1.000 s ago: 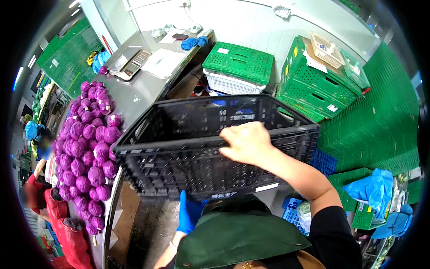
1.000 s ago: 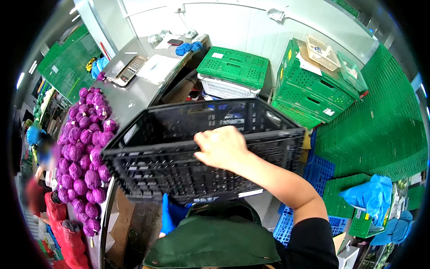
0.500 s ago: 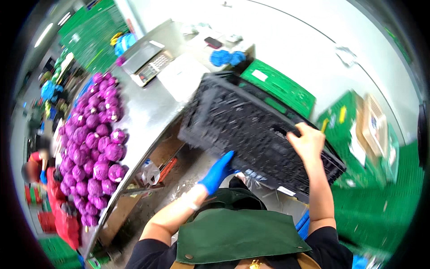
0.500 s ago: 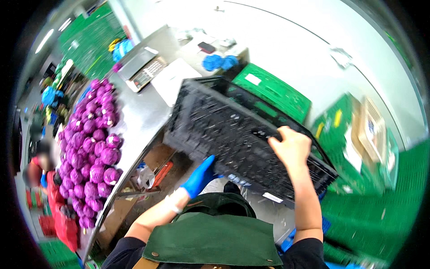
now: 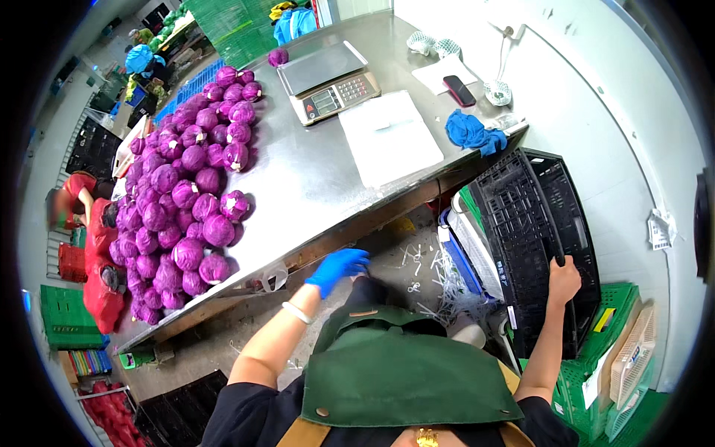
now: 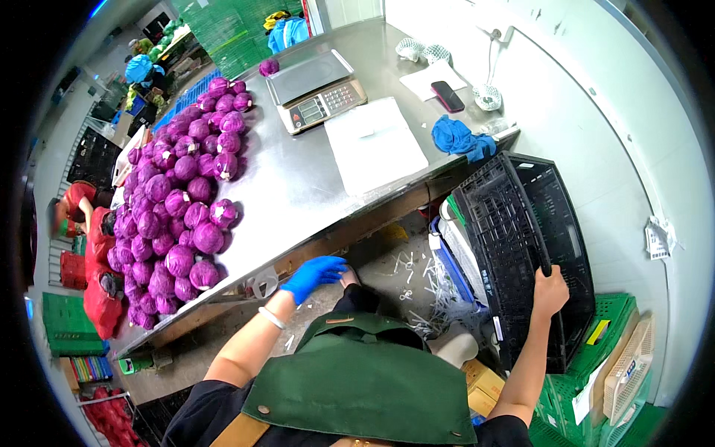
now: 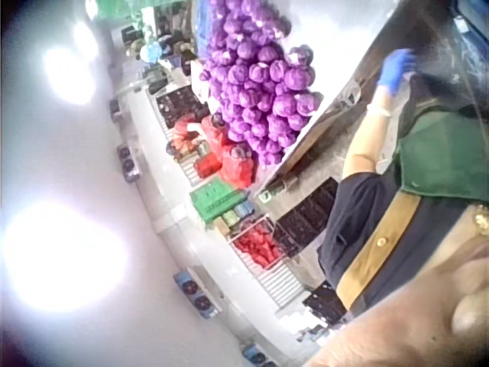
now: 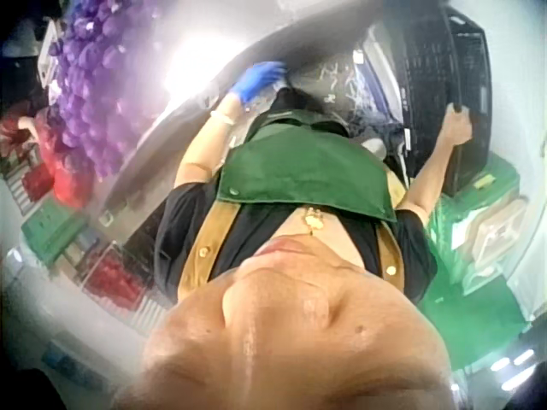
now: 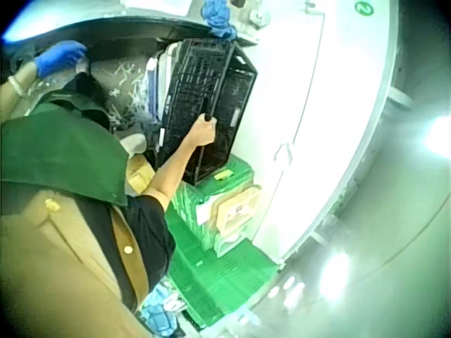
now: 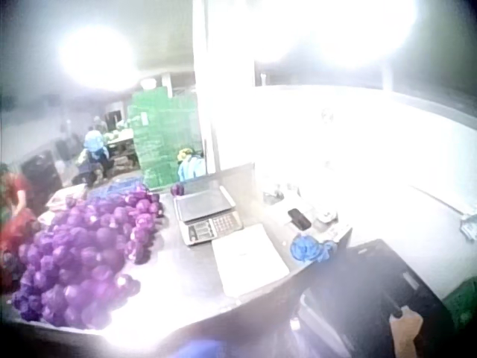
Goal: The person puts on a blue glove, then weighs heads of red cabbage one by one on a digital scale, places each into a plastic bag, applies a label, and puts the finished bags into a black crate.
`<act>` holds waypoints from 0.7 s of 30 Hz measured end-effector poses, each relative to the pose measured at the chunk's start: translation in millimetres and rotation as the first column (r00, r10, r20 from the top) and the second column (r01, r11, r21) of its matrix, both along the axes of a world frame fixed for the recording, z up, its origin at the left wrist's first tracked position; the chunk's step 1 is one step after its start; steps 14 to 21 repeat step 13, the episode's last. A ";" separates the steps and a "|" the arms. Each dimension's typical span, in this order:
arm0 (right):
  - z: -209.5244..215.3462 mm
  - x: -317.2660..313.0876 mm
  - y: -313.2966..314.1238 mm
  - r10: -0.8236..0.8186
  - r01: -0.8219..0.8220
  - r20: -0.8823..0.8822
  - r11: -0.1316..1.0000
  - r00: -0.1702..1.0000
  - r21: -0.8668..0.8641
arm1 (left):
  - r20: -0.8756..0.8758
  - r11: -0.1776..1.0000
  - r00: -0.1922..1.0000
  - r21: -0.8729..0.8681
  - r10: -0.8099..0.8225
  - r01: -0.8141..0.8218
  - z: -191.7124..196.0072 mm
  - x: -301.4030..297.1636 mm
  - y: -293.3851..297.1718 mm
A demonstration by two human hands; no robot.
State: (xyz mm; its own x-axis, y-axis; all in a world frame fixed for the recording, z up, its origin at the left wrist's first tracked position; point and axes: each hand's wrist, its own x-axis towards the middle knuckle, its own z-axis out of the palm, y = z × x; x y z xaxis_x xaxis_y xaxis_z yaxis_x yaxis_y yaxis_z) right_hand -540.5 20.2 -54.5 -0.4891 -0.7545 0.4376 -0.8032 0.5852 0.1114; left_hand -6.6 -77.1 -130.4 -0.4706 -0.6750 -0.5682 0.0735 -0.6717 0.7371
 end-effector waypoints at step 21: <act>-72.9 71.2 -62.1 -0.371 0.202 0.314 0.865 0.874 0.460 | 0.156 0.925 0.913 -0.108 0.377 -0.363 -49.9 160.0 -136.7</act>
